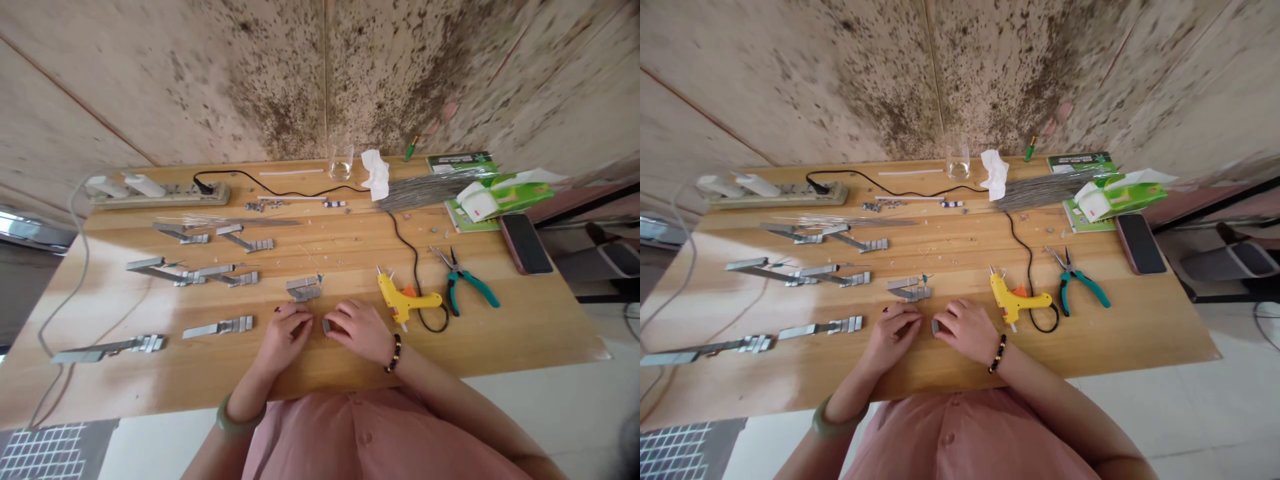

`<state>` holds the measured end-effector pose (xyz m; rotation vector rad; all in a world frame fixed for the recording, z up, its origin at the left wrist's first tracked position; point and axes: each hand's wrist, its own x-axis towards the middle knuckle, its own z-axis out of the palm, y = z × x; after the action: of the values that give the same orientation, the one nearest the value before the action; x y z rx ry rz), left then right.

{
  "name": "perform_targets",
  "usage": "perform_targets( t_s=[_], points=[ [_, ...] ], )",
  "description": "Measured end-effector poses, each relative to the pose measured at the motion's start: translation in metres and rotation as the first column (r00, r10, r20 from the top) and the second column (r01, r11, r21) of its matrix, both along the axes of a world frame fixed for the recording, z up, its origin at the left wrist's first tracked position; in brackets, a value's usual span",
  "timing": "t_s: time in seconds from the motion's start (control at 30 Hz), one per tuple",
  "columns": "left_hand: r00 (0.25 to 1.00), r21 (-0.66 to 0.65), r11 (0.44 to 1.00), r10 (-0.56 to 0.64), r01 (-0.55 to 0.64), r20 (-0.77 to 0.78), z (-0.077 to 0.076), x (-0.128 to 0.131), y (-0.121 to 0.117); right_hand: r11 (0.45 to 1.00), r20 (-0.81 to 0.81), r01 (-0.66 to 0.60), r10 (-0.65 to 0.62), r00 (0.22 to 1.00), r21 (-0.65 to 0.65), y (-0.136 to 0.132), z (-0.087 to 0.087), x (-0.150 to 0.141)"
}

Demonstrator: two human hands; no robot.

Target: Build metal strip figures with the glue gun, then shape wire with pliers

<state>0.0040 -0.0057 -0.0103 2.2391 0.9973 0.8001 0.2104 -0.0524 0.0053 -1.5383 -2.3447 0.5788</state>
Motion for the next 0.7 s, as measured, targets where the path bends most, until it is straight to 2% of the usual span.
perform_targets(
  t_s=[0.2,0.47,0.53,0.6,0.7],
  points=[
    [1.0,-0.023,1.0,0.004,-0.004,0.025,0.0018,-0.0007,0.0008,0.997,-0.23,0.063,-0.072,0.971,-0.045,-0.0021,-0.0003,0.0045],
    [1.0,-0.034,0.999,0.003,-0.002,0.022,0.0031,-0.0015,0.0016,0.977,-0.526,0.079,-0.173,0.833,-0.197,-0.004,0.0019,0.01],
    [1.0,-0.039,0.999,0.0,0.001,0.023,0.0029,-0.0014,0.0016,0.978,-0.523,0.079,-0.171,0.835,-0.194,-0.0042,0.0026,0.0105],
    [1.0,-0.041,0.999,-0.002,0.003,0.026,0.0026,-0.0014,0.0015,0.983,-0.47,0.094,-0.157,0.869,-0.156,-0.0045,0.0034,0.0103],
    [1.0,-0.032,0.999,-0.003,0.004,0.031,0.0021,-0.0014,0.0014,0.992,-0.257,0.12,-0.125,0.958,-0.038,-0.0046,0.0031,0.0084]
  ],
)
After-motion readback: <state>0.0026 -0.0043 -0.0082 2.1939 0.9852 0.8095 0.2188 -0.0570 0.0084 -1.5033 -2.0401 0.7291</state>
